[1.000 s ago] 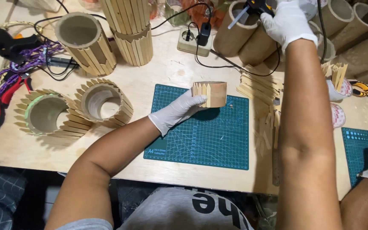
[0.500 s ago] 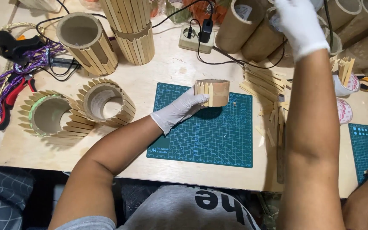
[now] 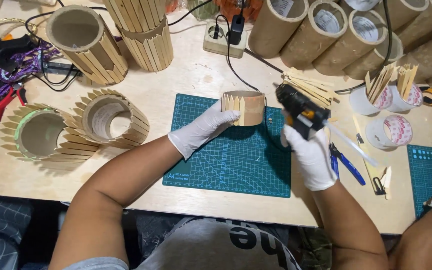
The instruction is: Gluing small wooden sticks onto a cardboard tube using a hot glue gun to create a decorative object.
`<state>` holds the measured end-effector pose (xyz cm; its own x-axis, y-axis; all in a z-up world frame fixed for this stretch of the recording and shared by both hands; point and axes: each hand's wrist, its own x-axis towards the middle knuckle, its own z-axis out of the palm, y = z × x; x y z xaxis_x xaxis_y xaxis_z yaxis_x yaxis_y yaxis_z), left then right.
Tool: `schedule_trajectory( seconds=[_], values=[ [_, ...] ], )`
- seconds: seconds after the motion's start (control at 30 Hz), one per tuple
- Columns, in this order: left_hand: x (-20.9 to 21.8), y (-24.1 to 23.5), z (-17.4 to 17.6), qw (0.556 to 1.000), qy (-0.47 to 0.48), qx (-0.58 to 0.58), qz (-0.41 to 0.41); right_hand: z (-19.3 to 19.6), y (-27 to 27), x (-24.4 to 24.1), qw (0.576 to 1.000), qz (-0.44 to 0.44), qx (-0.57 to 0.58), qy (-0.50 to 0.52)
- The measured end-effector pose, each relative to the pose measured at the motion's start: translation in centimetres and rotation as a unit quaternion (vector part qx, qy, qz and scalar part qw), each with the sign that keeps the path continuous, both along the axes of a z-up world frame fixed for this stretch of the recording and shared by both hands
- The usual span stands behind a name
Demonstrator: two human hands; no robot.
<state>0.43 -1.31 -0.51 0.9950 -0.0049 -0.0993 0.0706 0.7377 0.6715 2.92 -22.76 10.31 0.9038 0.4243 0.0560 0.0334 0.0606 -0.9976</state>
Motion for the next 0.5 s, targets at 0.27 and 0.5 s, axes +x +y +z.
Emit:
schedule_trajectory(
  seconds=[0.27, 0.5],
  values=[
    [-0.2, -0.1, 0.2, 1.0, -0.007, -0.004, 0.006, -4.1, -1.9, 0.0, 0.98, -0.066, -0.171, -0.074],
    [-0.5, 0.0, 1.3, 1.0, -0.004, 0.004, 0.001, -2.2, -0.4, -0.6, 0.987, -0.031, -0.144, -0.056]
  ],
)
